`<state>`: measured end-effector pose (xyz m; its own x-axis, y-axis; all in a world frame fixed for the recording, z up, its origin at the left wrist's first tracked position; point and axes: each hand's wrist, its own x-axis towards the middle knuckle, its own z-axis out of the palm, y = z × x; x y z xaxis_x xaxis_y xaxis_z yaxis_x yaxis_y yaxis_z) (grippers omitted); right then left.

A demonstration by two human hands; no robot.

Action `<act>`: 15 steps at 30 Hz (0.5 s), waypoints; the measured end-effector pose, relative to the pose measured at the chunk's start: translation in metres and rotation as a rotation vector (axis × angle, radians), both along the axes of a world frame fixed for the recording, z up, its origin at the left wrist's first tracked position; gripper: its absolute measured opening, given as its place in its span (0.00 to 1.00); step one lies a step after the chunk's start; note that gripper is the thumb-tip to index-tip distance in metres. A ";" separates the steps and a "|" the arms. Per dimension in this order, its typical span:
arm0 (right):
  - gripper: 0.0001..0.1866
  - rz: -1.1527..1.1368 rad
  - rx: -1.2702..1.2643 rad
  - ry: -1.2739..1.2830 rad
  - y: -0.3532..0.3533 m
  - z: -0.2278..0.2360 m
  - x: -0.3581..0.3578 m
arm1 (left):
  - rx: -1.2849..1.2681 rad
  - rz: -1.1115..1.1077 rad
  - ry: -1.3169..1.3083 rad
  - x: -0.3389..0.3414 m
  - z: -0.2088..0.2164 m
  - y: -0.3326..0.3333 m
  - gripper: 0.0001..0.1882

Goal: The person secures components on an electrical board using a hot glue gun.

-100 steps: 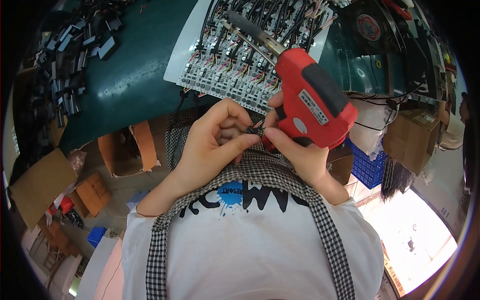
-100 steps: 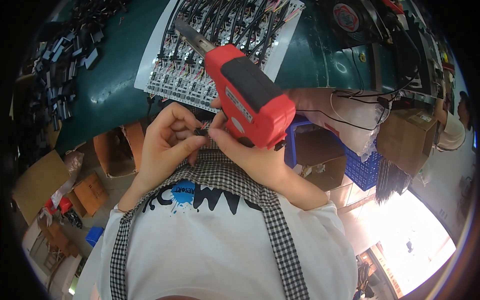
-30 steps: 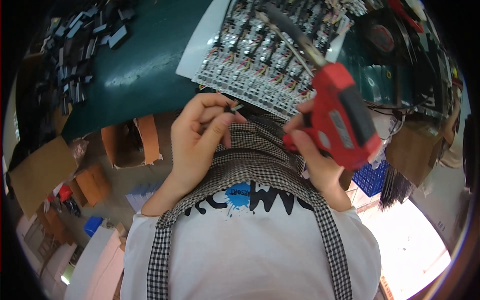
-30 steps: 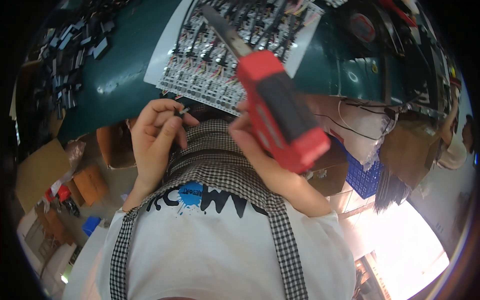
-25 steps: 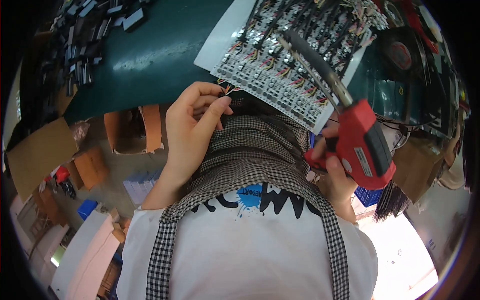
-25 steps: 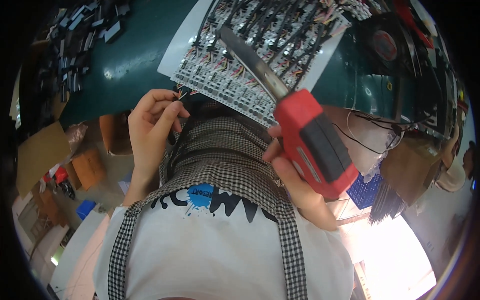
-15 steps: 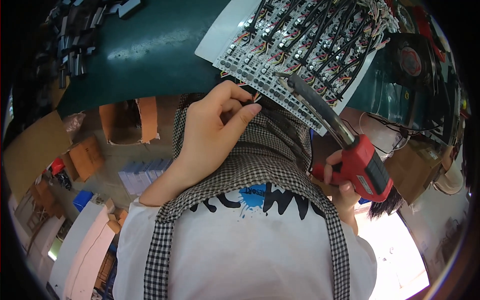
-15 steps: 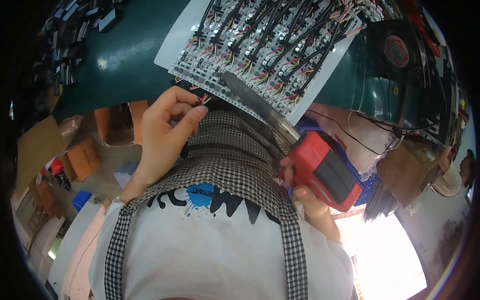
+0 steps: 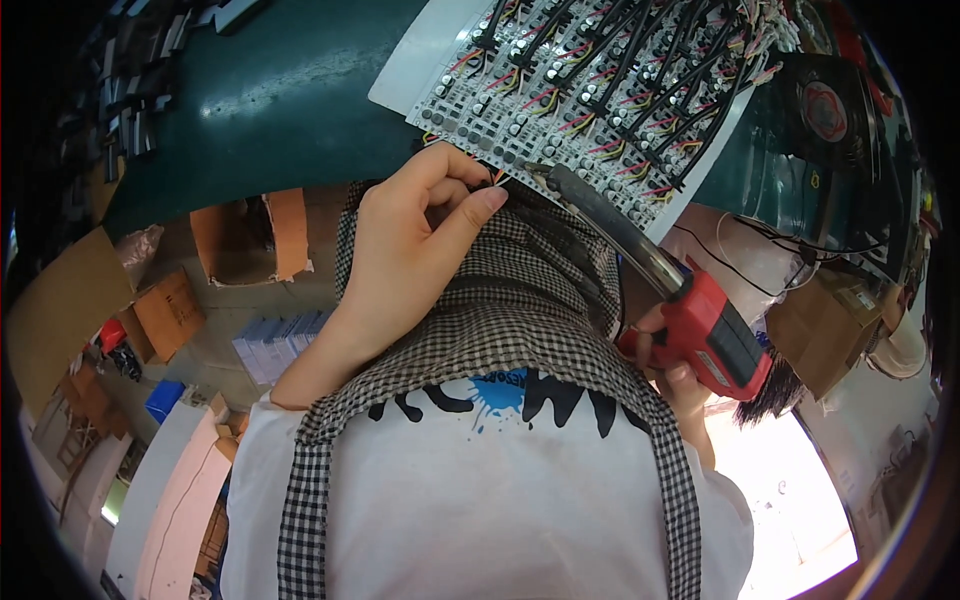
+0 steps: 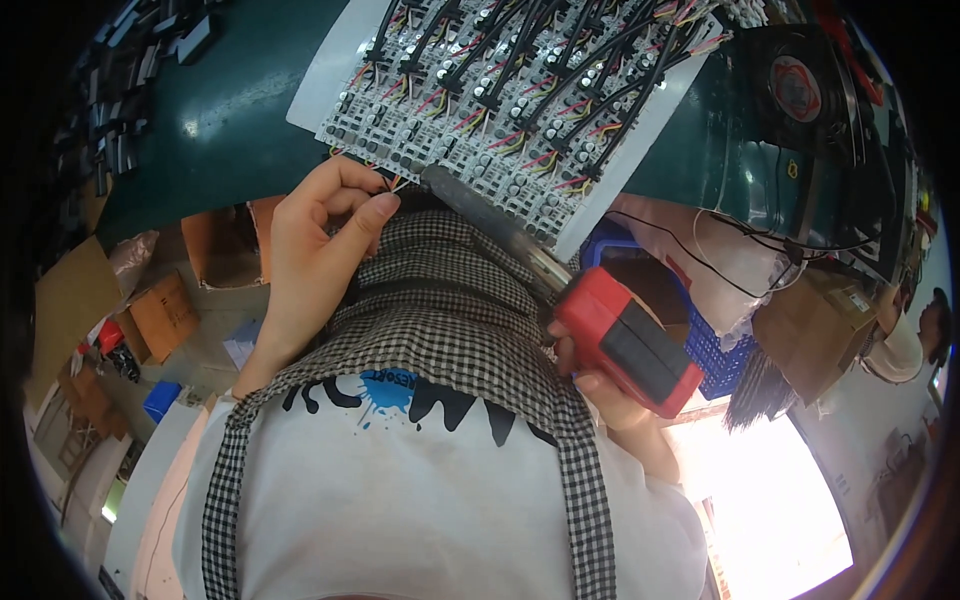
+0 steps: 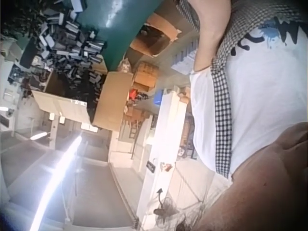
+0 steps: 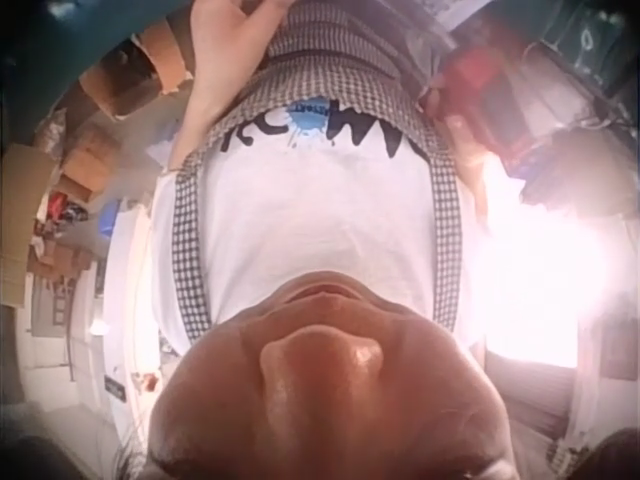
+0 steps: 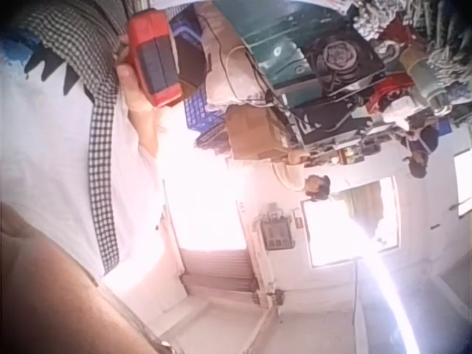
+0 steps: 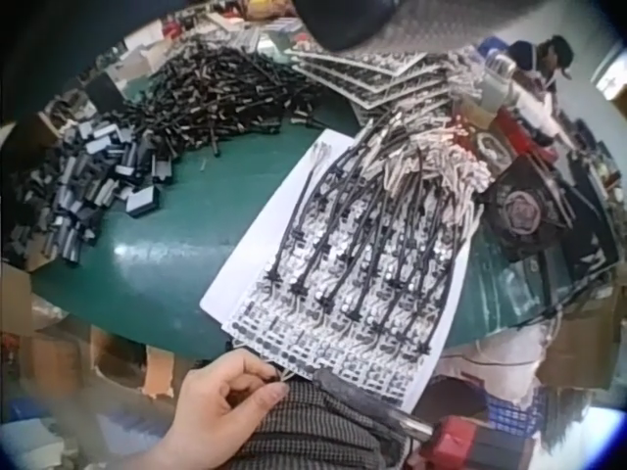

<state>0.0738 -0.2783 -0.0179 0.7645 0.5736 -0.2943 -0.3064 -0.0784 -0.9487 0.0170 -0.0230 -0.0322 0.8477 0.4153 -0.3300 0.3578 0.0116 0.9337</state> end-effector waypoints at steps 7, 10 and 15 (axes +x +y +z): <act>0.34 0.010 -0.039 0.008 0.006 0.005 0.004 | -0.019 0.009 0.007 0.001 0.000 -0.002 0.06; 0.33 0.033 -0.058 0.011 0.006 0.005 0.004 | 0.016 -0.010 0.015 0.002 0.001 -0.002 0.06; 0.31 -0.023 -0.097 -0.010 0.004 0.005 0.001 | 0.017 0.009 0.007 0.001 -0.001 -0.003 0.06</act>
